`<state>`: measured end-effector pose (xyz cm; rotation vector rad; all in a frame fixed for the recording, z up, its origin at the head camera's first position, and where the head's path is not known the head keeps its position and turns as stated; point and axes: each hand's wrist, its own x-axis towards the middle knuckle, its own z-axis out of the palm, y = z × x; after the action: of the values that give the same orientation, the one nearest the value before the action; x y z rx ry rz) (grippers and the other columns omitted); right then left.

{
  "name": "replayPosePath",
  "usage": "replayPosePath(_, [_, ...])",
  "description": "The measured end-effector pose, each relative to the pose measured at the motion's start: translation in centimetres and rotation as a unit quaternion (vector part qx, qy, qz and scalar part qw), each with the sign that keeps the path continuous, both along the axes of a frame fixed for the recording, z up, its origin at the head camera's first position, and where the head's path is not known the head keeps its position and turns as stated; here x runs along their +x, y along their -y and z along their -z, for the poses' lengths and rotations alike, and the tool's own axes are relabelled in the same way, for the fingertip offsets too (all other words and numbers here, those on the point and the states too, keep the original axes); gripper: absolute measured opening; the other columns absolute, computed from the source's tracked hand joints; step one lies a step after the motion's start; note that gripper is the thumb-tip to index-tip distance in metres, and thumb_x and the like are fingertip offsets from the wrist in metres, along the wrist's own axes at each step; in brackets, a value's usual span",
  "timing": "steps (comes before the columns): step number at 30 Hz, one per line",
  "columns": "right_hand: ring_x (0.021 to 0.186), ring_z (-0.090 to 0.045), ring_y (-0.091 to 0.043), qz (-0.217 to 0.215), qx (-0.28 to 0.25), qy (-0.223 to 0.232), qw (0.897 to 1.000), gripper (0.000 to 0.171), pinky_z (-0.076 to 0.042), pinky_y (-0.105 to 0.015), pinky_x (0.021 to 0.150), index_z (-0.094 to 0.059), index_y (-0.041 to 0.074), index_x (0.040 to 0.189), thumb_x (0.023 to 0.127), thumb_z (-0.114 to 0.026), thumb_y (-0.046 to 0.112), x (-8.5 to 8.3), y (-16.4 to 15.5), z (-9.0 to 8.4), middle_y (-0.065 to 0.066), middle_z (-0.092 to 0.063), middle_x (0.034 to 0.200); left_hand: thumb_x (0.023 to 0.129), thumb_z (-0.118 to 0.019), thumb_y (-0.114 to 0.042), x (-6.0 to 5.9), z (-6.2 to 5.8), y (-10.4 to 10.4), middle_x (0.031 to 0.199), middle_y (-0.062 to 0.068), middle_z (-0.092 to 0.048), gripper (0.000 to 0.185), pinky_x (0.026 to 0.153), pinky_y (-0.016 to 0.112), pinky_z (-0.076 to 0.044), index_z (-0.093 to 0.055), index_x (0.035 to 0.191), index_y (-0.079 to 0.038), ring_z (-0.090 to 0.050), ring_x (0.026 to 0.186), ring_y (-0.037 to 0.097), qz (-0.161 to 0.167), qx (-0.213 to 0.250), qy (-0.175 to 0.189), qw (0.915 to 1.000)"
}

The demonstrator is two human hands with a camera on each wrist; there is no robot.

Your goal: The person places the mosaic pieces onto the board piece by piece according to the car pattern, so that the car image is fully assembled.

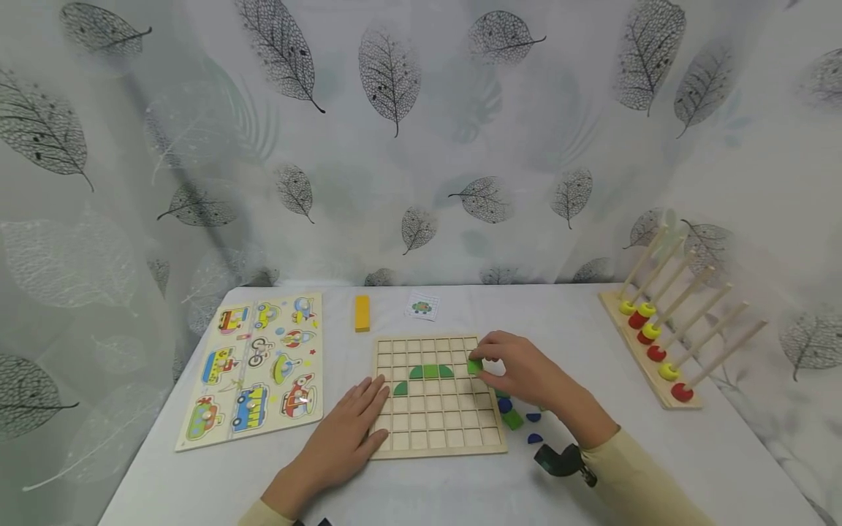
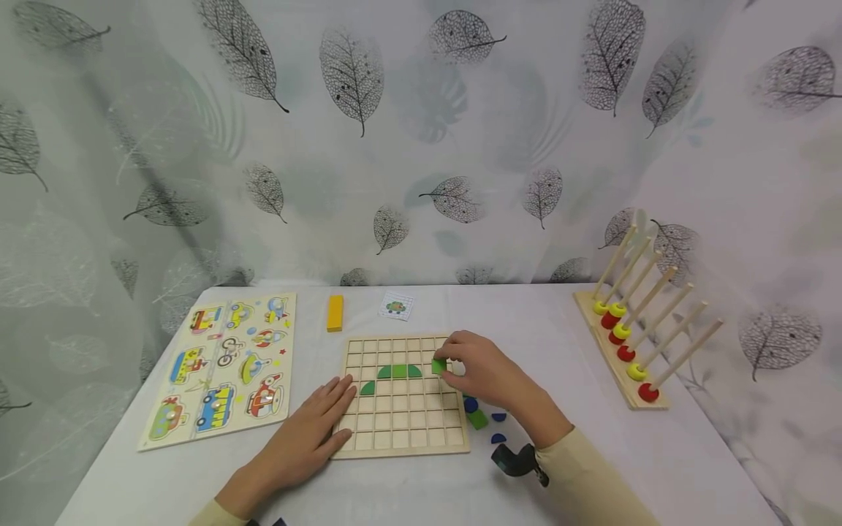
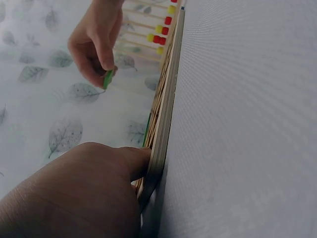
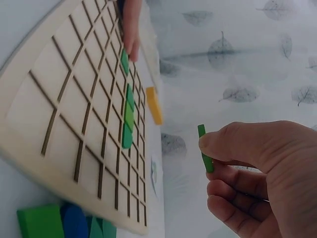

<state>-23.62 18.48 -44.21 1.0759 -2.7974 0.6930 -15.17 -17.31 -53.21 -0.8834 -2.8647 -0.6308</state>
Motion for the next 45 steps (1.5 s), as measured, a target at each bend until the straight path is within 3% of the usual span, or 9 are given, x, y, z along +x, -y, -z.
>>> replayPosePath(23, [0.099,-0.064,-0.014,-0.048,-0.022,0.002,0.999,0.023,-0.06,-0.033,0.084,-0.082,0.011,0.117,0.095,-0.085,0.015,-0.8,4.7,0.9,0.004,-0.07,0.111,0.111,-0.06,-0.035,0.0,0.1,0.1,0.176,0.015,-0.03,0.068,0.131,0.053,-0.024,-0.041,0.166,-0.001,-0.027,0.162,0.036,-0.001,0.0,-0.01,0.9999])
replayPosePath(34, [0.096,-0.066,-0.021,-0.051,-0.02,0.021,0.998,0.022,-0.058,-0.03,0.08,-0.082,0.011,0.118,0.096,-0.084,0.016,-1.1,6.4,1.6,0.002,-0.069,0.109,0.112,-0.058,-0.037,-0.1,0.1,0.0,0.177,0.012,-0.029,0.068,0.131,0.052,-0.023,-0.04,0.167,-0.002,-0.025,0.163,0.034,-0.005,-0.002,-0.001,1.0])
replayPosePath(45, [0.098,-0.062,-0.012,-0.037,0.003,0.049,0.998,0.022,-0.058,-0.03,0.085,-0.084,0.013,0.117,0.095,-0.085,0.017,-1.2,8.4,3.0,0.006,-0.068,0.109,0.112,-0.057,-0.038,-0.2,0.4,0.1,0.177,0.012,-0.029,0.068,0.132,0.052,-0.023,-0.039,0.167,-0.003,-0.025,0.163,0.033,-0.003,0.002,-0.003,1.0])
